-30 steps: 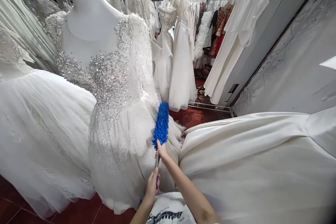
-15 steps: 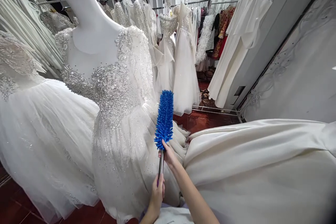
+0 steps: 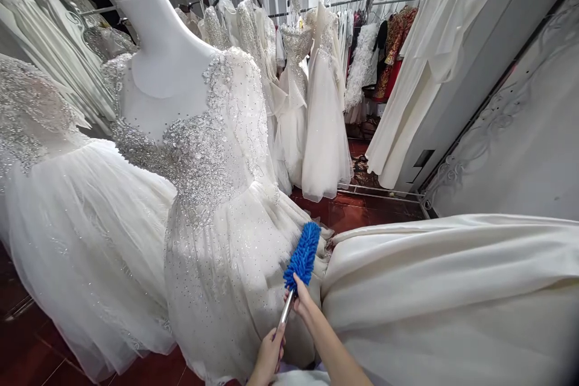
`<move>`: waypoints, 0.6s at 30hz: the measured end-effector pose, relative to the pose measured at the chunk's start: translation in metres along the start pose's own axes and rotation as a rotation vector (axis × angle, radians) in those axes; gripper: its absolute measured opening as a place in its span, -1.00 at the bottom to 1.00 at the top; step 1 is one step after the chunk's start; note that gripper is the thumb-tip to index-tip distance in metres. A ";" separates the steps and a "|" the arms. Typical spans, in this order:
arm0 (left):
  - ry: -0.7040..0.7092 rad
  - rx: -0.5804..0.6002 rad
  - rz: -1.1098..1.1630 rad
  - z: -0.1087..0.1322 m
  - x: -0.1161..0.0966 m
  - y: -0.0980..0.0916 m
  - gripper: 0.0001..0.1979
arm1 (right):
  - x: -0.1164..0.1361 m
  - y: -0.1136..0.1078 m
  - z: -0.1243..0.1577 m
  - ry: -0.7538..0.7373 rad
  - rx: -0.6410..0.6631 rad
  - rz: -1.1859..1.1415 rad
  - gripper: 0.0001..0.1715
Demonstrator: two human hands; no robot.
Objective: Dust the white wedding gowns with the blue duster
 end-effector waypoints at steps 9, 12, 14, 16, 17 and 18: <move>0.199 -0.120 0.170 0.024 -0.037 -0.011 -0.20 | 0.028 0.092 0.038 -0.325 0.465 0.139 -0.47; 0.083 -0.132 0.166 0.017 -0.015 -0.018 -0.17 | 0.002 0.084 0.016 -0.288 0.324 0.163 -0.49; 0.040 -0.111 0.149 0.011 -0.001 -0.020 -0.16 | -0.011 0.066 -0.001 -0.202 0.221 0.152 -0.53; 0.004 -0.057 0.116 0.006 0.009 -0.019 -0.14 | -0.019 0.043 -0.015 -0.105 0.173 0.139 -0.55; -0.015 -0.018 0.096 0.003 0.013 -0.017 -0.14 | -0.022 0.031 -0.019 -0.059 0.163 0.129 -0.54; -0.031 0.021 0.078 0.002 0.016 -0.013 -0.13 | -0.024 0.018 -0.021 -0.017 0.153 0.107 -0.53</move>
Point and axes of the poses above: each hand's wrist, its own z-axis away from the middle knuckle, its own y-axis out of the palm, x = y × z, the point moved 4 cm from there along -z, towards the middle knuckle, and after that the axes turned 10 degrees about -z, right-handed, at the moved point
